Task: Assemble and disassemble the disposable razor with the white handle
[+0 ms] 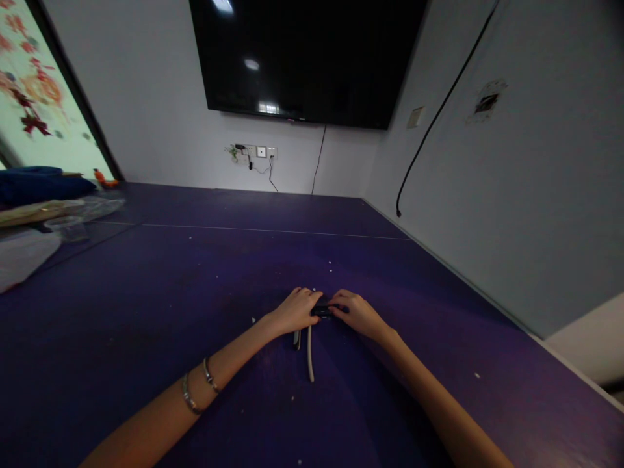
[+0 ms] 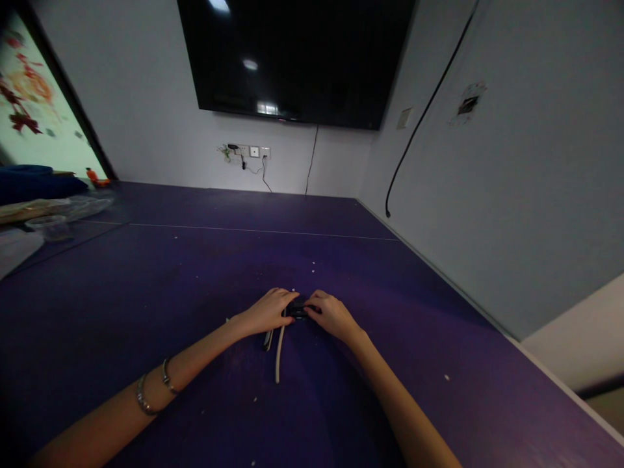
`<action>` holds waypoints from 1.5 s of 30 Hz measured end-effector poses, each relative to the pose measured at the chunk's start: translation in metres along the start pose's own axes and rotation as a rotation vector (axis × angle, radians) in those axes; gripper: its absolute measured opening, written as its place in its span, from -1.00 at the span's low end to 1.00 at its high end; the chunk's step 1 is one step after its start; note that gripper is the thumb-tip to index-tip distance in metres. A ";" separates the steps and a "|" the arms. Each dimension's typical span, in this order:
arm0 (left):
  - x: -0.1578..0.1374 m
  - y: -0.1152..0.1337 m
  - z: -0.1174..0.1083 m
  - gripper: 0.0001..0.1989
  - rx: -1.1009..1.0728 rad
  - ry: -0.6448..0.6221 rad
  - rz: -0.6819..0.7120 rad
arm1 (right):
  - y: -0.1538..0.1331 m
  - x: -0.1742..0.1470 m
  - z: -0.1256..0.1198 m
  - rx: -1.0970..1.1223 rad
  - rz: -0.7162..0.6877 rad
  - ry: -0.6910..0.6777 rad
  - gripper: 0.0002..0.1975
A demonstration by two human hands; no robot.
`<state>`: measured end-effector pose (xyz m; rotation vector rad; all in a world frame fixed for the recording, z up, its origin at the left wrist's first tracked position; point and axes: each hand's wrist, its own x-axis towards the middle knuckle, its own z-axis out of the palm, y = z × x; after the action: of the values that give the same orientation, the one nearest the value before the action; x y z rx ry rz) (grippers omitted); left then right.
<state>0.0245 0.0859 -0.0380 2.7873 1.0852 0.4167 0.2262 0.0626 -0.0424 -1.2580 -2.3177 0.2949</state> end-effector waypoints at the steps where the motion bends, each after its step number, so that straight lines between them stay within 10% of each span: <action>1: 0.000 0.000 0.000 -0.48 0.000 0.002 0.004 | 0.000 0.000 0.000 0.008 0.002 0.003 -0.80; 35: -0.001 0.008 -0.020 -0.49 0.056 0.040 0.017 | 0.002 0.000 0.000 0.021 0.013 -0.008 -0.74; 41: -0.020 0.020 -0.072 -0.78 0.035 0.076 -0.278 | 0.007 0.002 -0.013 0.019 0.056 0.048 -0.74; 45: -0.045 0.026 -0.062 -0.76 0.045 -0.111 -0.423 | 0.006 0.003 -0.019 0.015 0.074 0.074 -0.72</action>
<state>-0.0089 0.0374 0.0168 2.4802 1.6164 0.1873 0.2392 0.0679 -0.0277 -1.3269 -2.2066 0.2859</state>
